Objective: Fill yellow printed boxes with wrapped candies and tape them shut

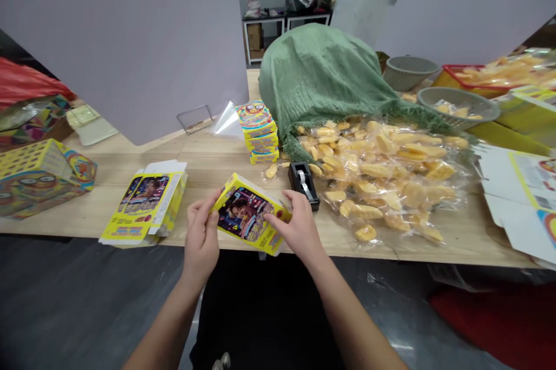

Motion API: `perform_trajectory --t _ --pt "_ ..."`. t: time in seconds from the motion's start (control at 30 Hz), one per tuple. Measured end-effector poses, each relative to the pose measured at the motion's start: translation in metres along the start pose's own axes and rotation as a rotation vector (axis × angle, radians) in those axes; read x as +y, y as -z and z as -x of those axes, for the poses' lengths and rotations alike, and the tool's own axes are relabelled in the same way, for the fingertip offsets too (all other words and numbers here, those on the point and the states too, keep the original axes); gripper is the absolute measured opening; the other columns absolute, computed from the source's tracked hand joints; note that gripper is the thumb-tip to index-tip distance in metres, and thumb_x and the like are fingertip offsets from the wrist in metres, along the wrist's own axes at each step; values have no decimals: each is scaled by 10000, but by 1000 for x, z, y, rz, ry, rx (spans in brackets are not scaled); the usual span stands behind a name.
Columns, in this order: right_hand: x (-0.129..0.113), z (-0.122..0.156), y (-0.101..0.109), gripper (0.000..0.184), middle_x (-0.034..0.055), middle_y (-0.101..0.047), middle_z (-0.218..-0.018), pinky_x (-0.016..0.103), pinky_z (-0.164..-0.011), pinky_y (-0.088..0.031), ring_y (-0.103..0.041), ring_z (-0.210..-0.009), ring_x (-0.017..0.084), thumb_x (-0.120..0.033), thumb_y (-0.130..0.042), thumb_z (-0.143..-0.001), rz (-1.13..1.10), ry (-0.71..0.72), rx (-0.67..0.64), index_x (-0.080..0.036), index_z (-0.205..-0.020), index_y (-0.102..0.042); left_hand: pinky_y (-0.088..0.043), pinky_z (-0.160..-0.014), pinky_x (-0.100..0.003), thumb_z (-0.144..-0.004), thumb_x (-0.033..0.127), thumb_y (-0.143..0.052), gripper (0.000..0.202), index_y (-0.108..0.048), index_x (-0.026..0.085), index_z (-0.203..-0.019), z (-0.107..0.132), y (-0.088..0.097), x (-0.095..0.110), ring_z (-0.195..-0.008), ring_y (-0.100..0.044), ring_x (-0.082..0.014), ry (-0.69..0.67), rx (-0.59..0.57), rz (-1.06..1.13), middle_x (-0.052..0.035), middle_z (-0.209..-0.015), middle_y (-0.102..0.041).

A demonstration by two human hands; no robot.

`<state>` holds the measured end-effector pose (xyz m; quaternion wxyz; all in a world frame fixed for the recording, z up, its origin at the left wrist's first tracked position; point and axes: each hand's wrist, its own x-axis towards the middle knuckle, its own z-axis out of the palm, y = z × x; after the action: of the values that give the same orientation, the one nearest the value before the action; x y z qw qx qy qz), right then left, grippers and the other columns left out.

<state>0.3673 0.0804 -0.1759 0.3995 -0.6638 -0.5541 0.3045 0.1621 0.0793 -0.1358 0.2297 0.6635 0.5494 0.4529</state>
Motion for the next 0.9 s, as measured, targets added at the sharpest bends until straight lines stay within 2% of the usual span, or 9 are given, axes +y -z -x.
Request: perform_trajectory --t 0.07,0.13,0.3,0.37,0.47,0.6,0.67,0.77,0.9 --pt "-2 -7 9 432 81 -653 -1036 358 -769 -497 -617 -905 253 -469 -681 -742 -111 -26 -277 -209 -1077 -599 -417 -981 -364 -953 328 -427 363 -557 240 -1280 -4 6 -6 -1089 -505 -190 107 -25 102 -91 -1140 -529" --pt "-7 -10 14 318 53 -679 -954 341 -726 -514 -639 -828 230 -419 -635 -798 -82 18 -384 -210 -1037 -630 -410 -999 -382 -960 395 -384 384 -591 224 -1234 -9 13 -14 -1112 -519 -202 222 -83 209 -91 -1173 -562" --pt "-12 7 -18 270 109 -647 -1101 418 -906 -458 -567 -1071 268 -167 -556 -861 368 587 -53 -222 -1110 -644 -307 -1103 -405 -963 443 -327 429 -567 208 -1230 -15 19 -34 -1278 -424 -211 157 35 13 -97 -1312 -510" --pt "-6 22 -42 307 126 -633 -1144 414 -891 -470 -542 -1115 273 -141 -531 -879 485 672 -134 -219 -1164 -617 -300 -1111 -418 -955 429 -370 453 -457 211 -1342 -9 12 -46 -1326 -388 -220 39 -108 -118 -113 -1390 -460" --pt "9 39 -62 357 140 -607 -1202 419 -895 -486 -520 -1145 283 -202 -595 -845 486 668 -305 -173 -1200 -582 -281 -1113 -495 -917 476 -442 572 -373 186 -1405 5 1 -66 -1377 -330 -283 -79 -485 -369 -150 -1464 -398" --pt "32 34 -34 217 100 -654 -1096 417 -911 -478 -539 -1089 248 -168 -535 -868 330 633 -202 -190 -1055 -643 -227 -1111 -570 -886 502 -490 523 -490 184 -1301 -6 -9 -77 -1372 -328 -334 -151 -659 -605 -139 -1446 -432" --pt "39 20 -7 217 87 -674 -951 389 -858 -484 -565 -957 221 -124 -474 -895 304 561 -42 -183 -993 -657 -280 -1097 -520 -910 445 -473 409 -541 187 -1220 -30 -25 -69 -1333 -389 -304 -141 -648 -603 -124 -1386 -499" --pt "38 -11 23 207 81 -663 -884 369 -833 -462 -547 -890 219 -167 -469 -918 373 452 138 -175 -978 -667 -379 -1038 -365 -902 318 -515 379 -499 168 -1250 -74 -75 -51 -1226 -502 -226 -85 -643 -544 -123 -1282 -574" --pt "21 -70 17 197 114 -648 -953 400 -875 -407 -502 -986 272 -232 -520 -893 595 339 85 -172 -976 -688 -432 -951 -402 -843 210 -586 345 -539 100 -1167 -108 -146 -47 -1145 -562 -285 44 -623 -565 -208 -1168 -615"
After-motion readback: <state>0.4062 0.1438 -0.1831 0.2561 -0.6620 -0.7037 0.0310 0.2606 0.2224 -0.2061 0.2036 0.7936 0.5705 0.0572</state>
